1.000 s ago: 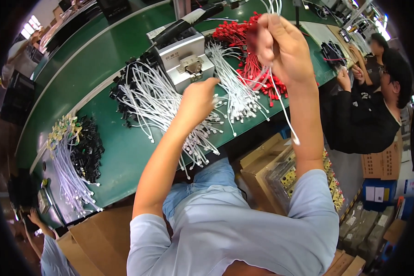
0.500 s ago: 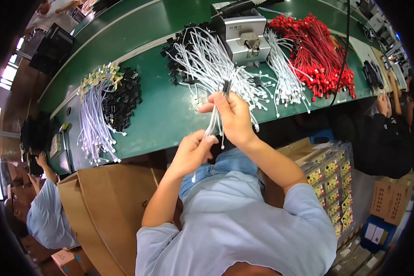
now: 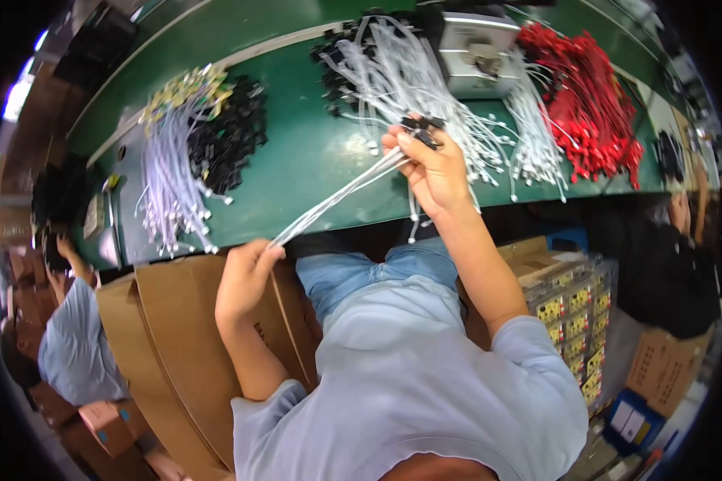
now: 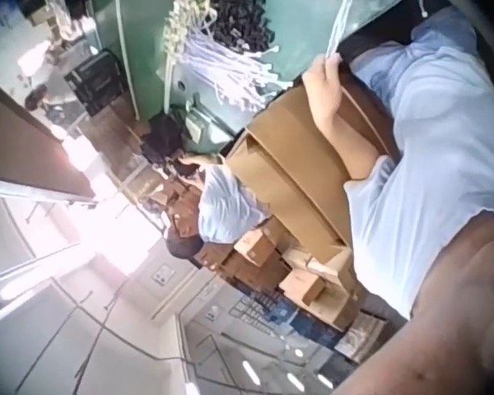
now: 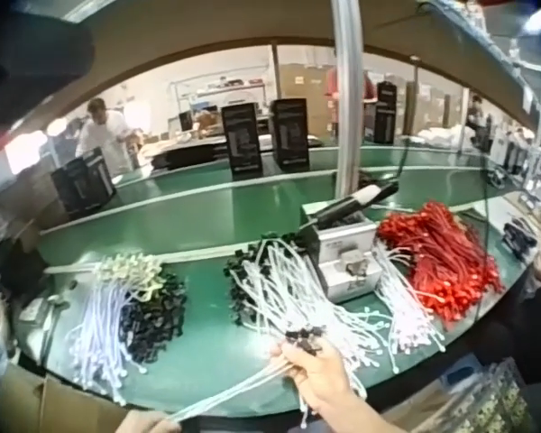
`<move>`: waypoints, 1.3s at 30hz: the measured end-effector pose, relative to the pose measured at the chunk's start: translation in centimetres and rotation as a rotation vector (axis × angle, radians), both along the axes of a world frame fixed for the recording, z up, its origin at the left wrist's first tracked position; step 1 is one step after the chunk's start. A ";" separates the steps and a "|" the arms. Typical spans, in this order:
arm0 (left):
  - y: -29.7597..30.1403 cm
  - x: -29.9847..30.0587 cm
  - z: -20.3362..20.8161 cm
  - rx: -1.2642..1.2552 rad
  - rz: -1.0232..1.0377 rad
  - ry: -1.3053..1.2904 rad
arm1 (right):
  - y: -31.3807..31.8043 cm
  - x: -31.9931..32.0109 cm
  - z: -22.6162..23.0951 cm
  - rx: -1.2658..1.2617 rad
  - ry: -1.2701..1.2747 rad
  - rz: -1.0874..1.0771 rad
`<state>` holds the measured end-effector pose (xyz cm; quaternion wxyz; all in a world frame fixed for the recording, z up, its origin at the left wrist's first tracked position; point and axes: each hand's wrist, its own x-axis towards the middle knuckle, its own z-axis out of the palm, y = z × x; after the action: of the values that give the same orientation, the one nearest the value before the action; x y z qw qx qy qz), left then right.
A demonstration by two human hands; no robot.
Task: Assembling wire harnesses into plastic housings at a factory workstation.
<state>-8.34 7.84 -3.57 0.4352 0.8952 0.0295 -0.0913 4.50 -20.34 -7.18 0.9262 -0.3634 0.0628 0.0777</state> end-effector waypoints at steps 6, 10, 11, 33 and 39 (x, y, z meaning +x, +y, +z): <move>2.9 0.4 -0.2 -0.090 0.148 0.107 | 0.1 -0.2 -2.1 -0.112 0.073 0.139; 3.3 -0.1 0.7 0.120 0.101 0.083 | 0.1 -0.4 -1.4 -0.470 -0.169 -0.135; 3.5 0.1 0.6 0.202 0.112 0.091 | 0.5 -0.6 -0.4 -0.676 -0.291 -0.308; 5.2 1.4 2.7 0.060 0.045 -0.085 | -1.7 1.7 6.3 -1.302 -1.273 0.517; 8.5 4.1 2.3 0.634 0.178 -0.092 | 5.2 3.4 -0.6 -1.337 -1.343 0.501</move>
<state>-4.20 16.37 -1.24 0.1423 0.9832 0.1147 0.0011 7.88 -15.13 -7.76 0.3290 -0.7847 -0.5254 -0.0024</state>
